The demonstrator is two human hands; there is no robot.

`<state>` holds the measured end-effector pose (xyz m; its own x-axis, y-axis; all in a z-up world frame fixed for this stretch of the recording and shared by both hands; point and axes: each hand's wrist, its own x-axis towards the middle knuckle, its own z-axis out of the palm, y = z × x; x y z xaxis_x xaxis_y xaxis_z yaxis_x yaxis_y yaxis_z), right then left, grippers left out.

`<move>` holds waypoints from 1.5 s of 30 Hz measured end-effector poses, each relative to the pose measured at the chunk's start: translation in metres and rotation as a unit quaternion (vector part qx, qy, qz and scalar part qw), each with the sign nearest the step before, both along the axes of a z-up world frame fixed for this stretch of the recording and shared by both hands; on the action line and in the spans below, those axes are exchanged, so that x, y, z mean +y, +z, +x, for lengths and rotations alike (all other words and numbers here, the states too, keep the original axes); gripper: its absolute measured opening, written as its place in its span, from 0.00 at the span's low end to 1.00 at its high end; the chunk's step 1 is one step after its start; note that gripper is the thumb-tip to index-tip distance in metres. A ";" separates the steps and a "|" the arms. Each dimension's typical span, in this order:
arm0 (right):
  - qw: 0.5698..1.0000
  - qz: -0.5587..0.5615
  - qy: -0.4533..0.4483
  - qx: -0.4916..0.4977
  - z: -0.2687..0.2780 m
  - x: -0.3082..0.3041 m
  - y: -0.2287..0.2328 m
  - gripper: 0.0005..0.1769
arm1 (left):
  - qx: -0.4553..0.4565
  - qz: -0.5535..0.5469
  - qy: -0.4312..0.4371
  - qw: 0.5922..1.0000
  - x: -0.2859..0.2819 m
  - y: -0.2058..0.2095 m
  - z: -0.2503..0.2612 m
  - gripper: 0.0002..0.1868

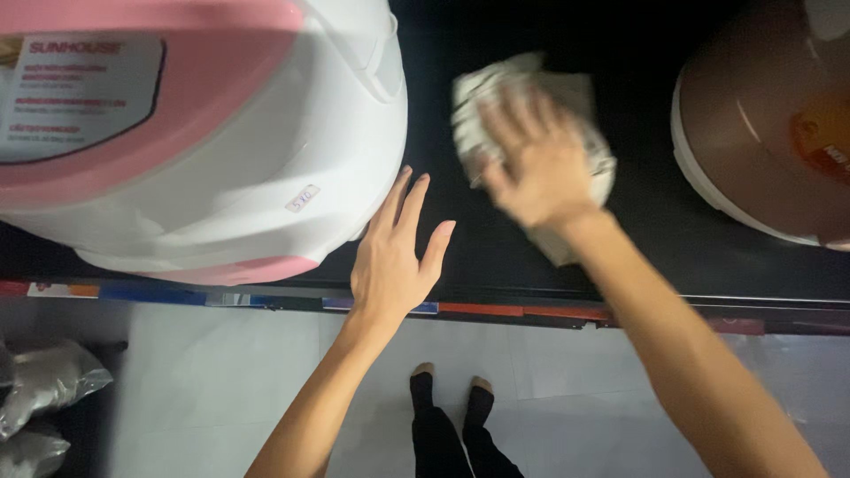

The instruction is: The person wipes a shelf surface with a cloth and then wipes down the exterior of a rice cooker using the cloth.

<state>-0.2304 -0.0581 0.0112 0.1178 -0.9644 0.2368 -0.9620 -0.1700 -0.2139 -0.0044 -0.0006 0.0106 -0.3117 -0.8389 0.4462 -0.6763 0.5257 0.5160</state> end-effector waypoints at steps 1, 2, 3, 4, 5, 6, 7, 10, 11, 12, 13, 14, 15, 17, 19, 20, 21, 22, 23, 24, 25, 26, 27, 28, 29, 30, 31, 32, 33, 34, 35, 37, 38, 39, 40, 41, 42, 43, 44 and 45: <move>0.998 -0.032 0.057 0.019 0.015 0.006 -0.001 0.38 | -0.001 0.001 0.001 1.000 0.001 0.000 0.001 0.31; 0.991 -0.064 0.114 0.038 0.024 0.015 0.000 0.36 | 0.001 0.003 0.000 1.000 0.001 0.001 0.001 0.31; 0.991 -0.064 0.115 0.037 0.027 0.028 0.002 0.36 | 0.004 0.004 -0.002 1.000 0.001 0.001 0.001 0.30; 0.989 -0.046 0.141 0.020 0.030 0.043 0.005 0.37 | 0.004 0.004 -0.001 1.000 0.001 0.002 0.001 0.30; 0.985 -0.028 0.168 0.002 0.033 0.057 0.007 0.37 | 0.005 0.007 -0.005 1.000 0.000 0.002 0.001 0.30; 0.985 -0.028 0.169 0.002 0.031 0.069 0.009 0.37 | 0.006 0.010 -0.009 1.000 0.000 0.001 0.002 0.30; 0.985 -0.009 0.171 0.003 0.025 0.081 0.012 0.37 | 0.006 0.011 -0.009 1.000 0.000 0.001 0.002 0.30; 0.987 0.021 0.160 0.007 -0.003 0.096 0.013 0.37 | 0.007 0.017 -0.011 1.000 0.000 0.000 0.001 0.31; 0.988 0.030 0.148 0.011 -0.015 0.098 0.012 0.37 | -0.001 0.009 -0.009 1.000 0.000 -0.001 0.002 0.31; 0.989 0.030 0.147 0.013 -0.029 0.095 0.011 0.37 | -0.009 0.002 -0.007 1.000 -0.001 -0.002 0.002 0.31; 0.993 0.019 0.116 0.019 -0.044 0.090 0.010 0.38 | -0.009 0.005 -0.009 1.000 -0.001 -0.004 0.002 0.31; 0.996 0.007 0.086 0.026 -0.055 0.083 0.007 0.39 | -0.005 0.007 -0.009 1.000 -0.002 -0.006 0.002 0.31; 0.996 0.007 0.085 0.026 -0.064 0.074 0.005 0.39 | -0.001 0.006 -0.009 1.000 -0.004 -0.007 0.002 0.31; 1.000 0.016 0.005 -0.001 -0.073 0.053 0.004 0.39 | -0.011 -0.007 -0.011 1.000 -0.005 -0.007 0.002 0.31; 0.999 0.040 -0.023 -0.030 -0.066 0.029 0.004 0.40 | -0.021 -0.018 -0.010 1.000 -0.004 -0.006 0.002 0.31; 0.995 0.065 -0.051 -0.059 -0.058 0.019 0.004 0.40 | -0.013 -0.003 -0.010 1.000 -0.003 -0.005 0.002 0.31; 0.995 0.065 -0.052 -0.058 -0.047 0.012 0.003 0.40 | -0.005 0.014 -0.011 1.000 -0.002 -0.004 0.002 0.31; 0.995 0.053 -0.042 -0.071 -0.034 0.004 0.002 0.40 | -0.005 0.014 -0.011 1.000 -0.002 -0.002 0.002 0.31; 0.995 0.040 -0.031 -0.082 -0.019 0.000 0.001 0.41 | -0.006 0.012 -0.010 1.000 -0.003 -0.001 0.003 0.31; 1.000 0.010 0.003 -0.029 -0.003 -0.003 -0.001 0.40 | -0.008 0.010 -0.009 1.000 -0.003 0.001 0.002 0.32; 0.999 -0.019 0.036 0.022 0.011 -0.003 -0.002 0.38 | -0.008 0.010 -0.011 1.000 -0.002 0.002 0.002 0.32; 0.999 -0.018 0.034 0.022 0.024 0.001 -0.002 0.38 | -0.007 0.027 -0.009 1.000 -0.001 0.003 0.002 0.32; 0.997 -0.026 0.068 0.031 0.037 0.010 -0.002 0.38 | -0.005 0.041 -0.006 0.999 -0.002 0.004 0.002 0.33; 0.993 -0.033 0.102 0.041 0.045 0.022 0.000 0.37 | -0.005 0.039 -0.008 0.999 -0.002 0.005 0.002 0.33; 0.993 -0.035 0.102 0.041 0.046 0.036 0.003 0.37 | -0.006 0.029 -0.011 0.999 -0.003 0.005 0.002 0.33; 0.992 -0.021 0.122 0.017 0.046 0.052 0.006 0.37 | -0.007 0.019 -0.015 1.000 -0.003 0.005 0.002 0.33; 0.990 -0.004 0.143 -0.007 0.044 0.068 0.009 0.38 | -0.008 0.020 -0.015 1.000 -0.003 0.004 0.003 0.33; 0.990 -0.004 0.142 -0.007 0.041 0.082 0.011 0.38 | -0.001 0.019 -0.017 1.000 -0.002 0.003 0.003 0.32; 0.990 0.014 0.138 -0.011 0.035 0.095 0.013 0.37 | 0.006 0.019 -0.018 1.000 -0.002 0.003 0.003 0.32; 0.990 0.033 0.134 -0.015 0.026 0.101 0.015 0.35 | 0.006 0.020 -0.018 1.000 -0.001 0.002 0.003 0.32; 0.990 0.032 0.136 -0.015 0.016 0.102 0.016 0.35 | 0.003 0.022 -0.018 1.000 -0.002 0.001 0.003 0.32; 0.993 0.040 0.108 0.011 -0.009 0.104 0.016 0.37 | 0.000 0.023 -0.020 1.000 -0.002 0.000 0.003 0.32; 0.994 0.039 0.106 0.011 -0.022 0.100 0.015 0.37 | -0.006 0.022 -0.013 1.000 -0.002 0.000 0.003 0.32; 0.997 0.026 0.078 0.009 -0.035 0.092 0.013 0.39 | -0.011 0.020 -0.007 1.000 -0.002 -0.001 0.002 0.32; 0.999 0.012 0.050 0.008 -0.047 0.082 0.012 0.41 | -0.012 0.019 -0.009 1.000 -0.003 -0.002 0.001 0.32; 0.999 0.011 0.050 0.008 -0.055 0.069 0.009 0.41 | -0.020 0.014 -0.008 1.000 -0.004 -0.003 0.000 0.32; 1.000 0.012 0.013 0.005 -0.059 0.055 0.007 0.43 | -0.027 0.008 -0.008 1.000 -0.004 -0.003 0.000 0.32; 1.000 0.013 -0.022 0.002 -0.062 0.042 0.006 0.44 | -0.027 0.007 -0.006 1.000 -0.004 -0.003 0.000 0.32; 1.000 0.012 -0.021 0.002 -0.061 0.029 0.006 0.44 | -0.021 0.007 -0.002 1.000 -0.003 -0.003 0.000 0.32; 0.999 0.027 -0.027 -0.036 -0.055 0.015 0.005 0.44 | -0.016 0.009 0.002 1.000 -0.002 -0.002 0.000 0.32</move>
<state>-0.2851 -0.0429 0.0160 0.0488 -0.9806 0.1900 -0.9512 -0.1037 -0.2906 -0.0043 -0.0025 0.0083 -0.3223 -0.8481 0.4206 -0.6954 0.5135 0.5027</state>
